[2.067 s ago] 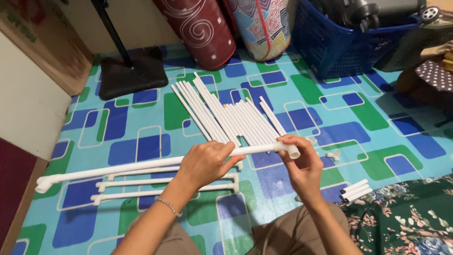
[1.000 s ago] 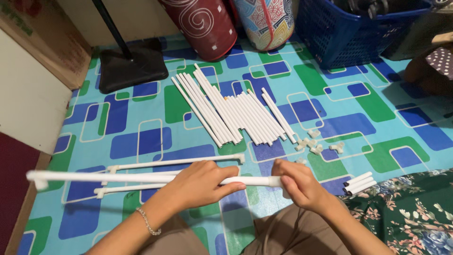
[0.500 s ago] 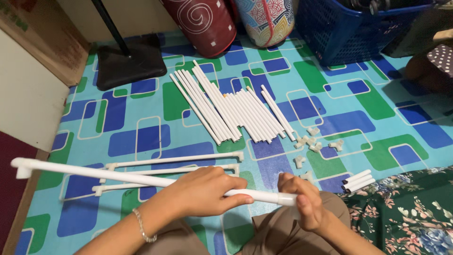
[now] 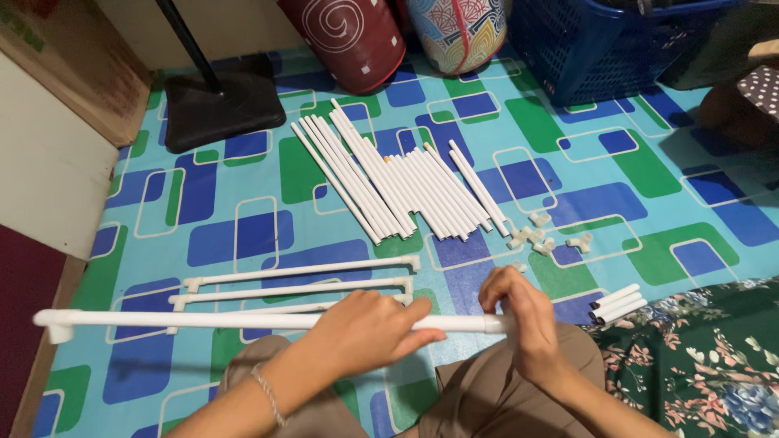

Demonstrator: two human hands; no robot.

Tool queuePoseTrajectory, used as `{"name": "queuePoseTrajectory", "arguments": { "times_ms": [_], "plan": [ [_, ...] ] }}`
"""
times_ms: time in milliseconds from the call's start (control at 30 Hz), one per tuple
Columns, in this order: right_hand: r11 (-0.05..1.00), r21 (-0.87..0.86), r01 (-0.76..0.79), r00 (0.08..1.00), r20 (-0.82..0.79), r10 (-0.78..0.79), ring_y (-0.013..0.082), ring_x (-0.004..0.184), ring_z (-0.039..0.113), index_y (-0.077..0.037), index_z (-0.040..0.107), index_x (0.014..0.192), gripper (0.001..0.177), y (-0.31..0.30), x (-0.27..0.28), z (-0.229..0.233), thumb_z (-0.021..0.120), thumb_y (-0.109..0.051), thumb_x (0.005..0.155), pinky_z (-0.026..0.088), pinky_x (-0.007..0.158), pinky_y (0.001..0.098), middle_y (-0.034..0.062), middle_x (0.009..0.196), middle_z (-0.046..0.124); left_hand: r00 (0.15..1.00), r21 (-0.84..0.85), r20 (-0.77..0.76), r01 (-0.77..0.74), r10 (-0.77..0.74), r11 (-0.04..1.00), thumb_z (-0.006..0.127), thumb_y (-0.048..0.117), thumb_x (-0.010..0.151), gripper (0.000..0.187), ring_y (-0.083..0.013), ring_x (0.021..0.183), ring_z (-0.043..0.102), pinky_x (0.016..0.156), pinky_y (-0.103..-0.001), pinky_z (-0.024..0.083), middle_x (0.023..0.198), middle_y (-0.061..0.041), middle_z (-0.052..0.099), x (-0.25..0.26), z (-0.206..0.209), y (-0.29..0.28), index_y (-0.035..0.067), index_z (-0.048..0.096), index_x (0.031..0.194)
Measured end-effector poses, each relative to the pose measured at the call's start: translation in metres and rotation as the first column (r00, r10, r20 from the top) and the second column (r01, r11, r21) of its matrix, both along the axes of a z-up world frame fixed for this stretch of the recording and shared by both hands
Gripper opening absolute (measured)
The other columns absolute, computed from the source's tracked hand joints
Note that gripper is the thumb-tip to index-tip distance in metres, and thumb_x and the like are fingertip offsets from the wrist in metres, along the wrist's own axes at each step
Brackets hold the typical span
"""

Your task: The person sits on a patterned floor and assembles a PVC pipe structure. They connect white pipes with elbow and T-joints to form multiple parallel frames, then begin connecting these frames with vertical pipes.

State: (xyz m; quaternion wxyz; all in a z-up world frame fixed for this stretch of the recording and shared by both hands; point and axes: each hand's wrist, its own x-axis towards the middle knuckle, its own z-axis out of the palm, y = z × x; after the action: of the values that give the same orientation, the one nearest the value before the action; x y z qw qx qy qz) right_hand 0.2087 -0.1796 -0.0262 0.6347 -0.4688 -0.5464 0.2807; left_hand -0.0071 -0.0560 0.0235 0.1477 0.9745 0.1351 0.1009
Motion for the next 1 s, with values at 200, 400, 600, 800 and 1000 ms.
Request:
{"name": "queuePoseTrajectory", "arguments": {
  "times_ms": [200,400,600,800,1000],
  "plan": [
    [0.994,0.091,0.057,0.991,0.115,-0.068,0.0196,0.067,0.048,-0.001,0.052,0.078,0.044,0.014,-0.001,-0.01,0.032,-0.025,0.109,0.04,0.064,0.0337,0.0117,0.073,0.054,0.969,-0.291,-0.246,-0.05,-0.024,0.955,0.052,0.055,0.098,0.046,-0.0381,0.064,0.066,0.059,-0.051,0.051,0.064,-0.015,0.065,0.009,0.013,0.019,0.013,0.07,0.095],
    [0.979,0.192,0.071,0.953,0.276,-0.123,0.018,0.061,0.047,-0.002,0.05,0.074,0.044,0.025,-0.001,-0.018,0.033,-0.023,0.109,0.039,0.06,0.0327,0.0098,0.069,0.052,0.965,-0.365,-0.262,-0.082,-0.018,0.927,0.051,0.053,0.098,0.044,-0.0368,0.063,0.066,0.058,-0.05,0.051,0.066,-0.015,0.067,0.007,0.015,0.021,0.014,0.071,0.098],
    [0.968,-0.165,0.188,0.982,0.033,-0.185,0.014,0.055,0.042,-0.003,0.048,0.069,0.053,0.035,-0.012,-0.019,0.032,-0.029,0.112,0.035,0.053,0.0307,0.0059,0.062,0.046,0.998,0.16,-0.036,-0.052,0.059,0.986,0.054,0.056,0.1,0.048,-0.0331,0.045,0.062,0.042,-0.045,0.05,0.052,-0.01,0.064,0.005,-0.012,0.014,0.011,0.06,0.084],
    [0.845,-0.531,0.069,0.946,-0.233,-0.224,0.0149,0.043,0.037,-0.006,0.049,0.066,0.055,0.048,-0.008,-0.007,0.037,-0.04,0.108,0.031,0.042,0.0312,0.0036,0.053,0.043,0.991,0.349,0.124,-0.084,0.043,0.933,0.056,0.054,0.101,0.05,-0.0251,0.036,0.06,0.033,-0.039,0.046,0.049,-0.005,0.061,0.008,-0.023,0.018,0.01,0.055,0.078],
    [0.805,-0.589,-0.072,0.977,-0.203,-0.06,0.0163,0.05,0.051,-0.006,0.056,0.073,0.061,0.061,0.004,0.007,0.031,-0.053,0.104,0.039,0.049,0.0304,0.0056,0.057,0.053,0.985,0.389,0.17,-0.077,0.011,0.918,0.057,0.056,0.1,0.051,-0.0251,0.036,0.059,0.033,-0.038,0.046,0.05,-0.005,0.06,0.004,-0.024,0.039,0.01,0.055,0.078]
  ]
}}
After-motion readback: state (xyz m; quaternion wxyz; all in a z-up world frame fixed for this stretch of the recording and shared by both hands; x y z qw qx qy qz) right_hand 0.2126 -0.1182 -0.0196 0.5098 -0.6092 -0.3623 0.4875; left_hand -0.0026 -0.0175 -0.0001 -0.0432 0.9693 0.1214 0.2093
